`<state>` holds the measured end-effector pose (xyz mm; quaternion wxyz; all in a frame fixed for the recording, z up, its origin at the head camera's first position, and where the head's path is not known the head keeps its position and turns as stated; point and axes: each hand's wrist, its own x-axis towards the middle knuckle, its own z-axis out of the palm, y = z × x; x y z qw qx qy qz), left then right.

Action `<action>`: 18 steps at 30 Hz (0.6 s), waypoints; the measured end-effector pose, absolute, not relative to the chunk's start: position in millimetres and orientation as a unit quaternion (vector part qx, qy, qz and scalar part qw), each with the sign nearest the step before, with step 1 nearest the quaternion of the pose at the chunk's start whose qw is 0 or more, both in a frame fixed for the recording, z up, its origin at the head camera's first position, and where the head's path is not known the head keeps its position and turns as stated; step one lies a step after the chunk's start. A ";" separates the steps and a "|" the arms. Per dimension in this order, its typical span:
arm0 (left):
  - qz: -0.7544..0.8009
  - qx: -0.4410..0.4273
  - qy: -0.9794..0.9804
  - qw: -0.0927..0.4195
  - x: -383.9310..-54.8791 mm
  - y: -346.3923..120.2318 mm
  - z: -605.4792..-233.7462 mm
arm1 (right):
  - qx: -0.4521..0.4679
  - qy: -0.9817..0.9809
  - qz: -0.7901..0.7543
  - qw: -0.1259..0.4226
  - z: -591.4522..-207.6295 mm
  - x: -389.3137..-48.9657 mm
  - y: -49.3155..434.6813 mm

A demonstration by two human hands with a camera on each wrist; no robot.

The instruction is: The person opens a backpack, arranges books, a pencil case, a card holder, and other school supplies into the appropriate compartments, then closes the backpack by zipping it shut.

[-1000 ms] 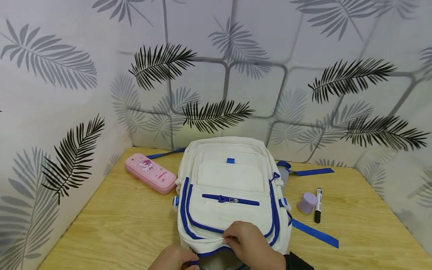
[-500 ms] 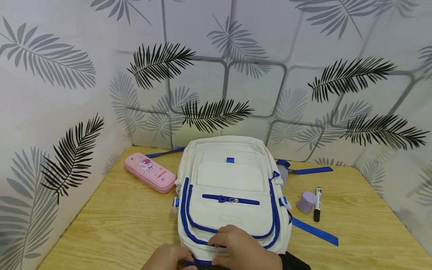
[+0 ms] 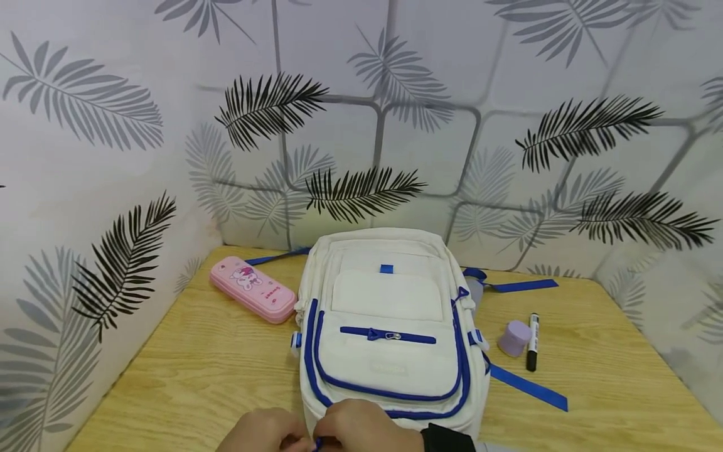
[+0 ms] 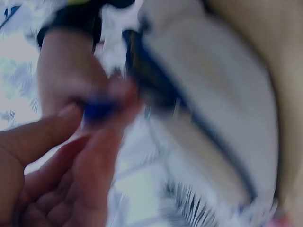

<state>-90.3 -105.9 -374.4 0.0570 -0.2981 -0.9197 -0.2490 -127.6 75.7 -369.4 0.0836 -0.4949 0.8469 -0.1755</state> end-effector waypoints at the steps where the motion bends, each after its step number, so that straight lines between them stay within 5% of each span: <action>1: -0.231 -0.314 -0.918 0.065 -93.4 -110.4 -371.5 | -0.499 0.845 -0.174 0.079 -369.3 -127.5 76.9; 4: -0.175 -0.350 -0.916 0.089 -103.7 -120.8 -366.0 | -0.514 0.835 -0.186 0.063 -368.9 -127.1 81.8; 10: -0.109 -0.404 -0.908 0.030 -121.3 -115.8 -367.3 | -0.528 0.822 -0.205 0.055 -371.0 -124.9 88.4; 18: -0.071 -0.484 -0.868 0.087 -131.7 -99.1 -382.4 | -0.518 0.822 -0.227 0.061 -374.0 -119.8 92.4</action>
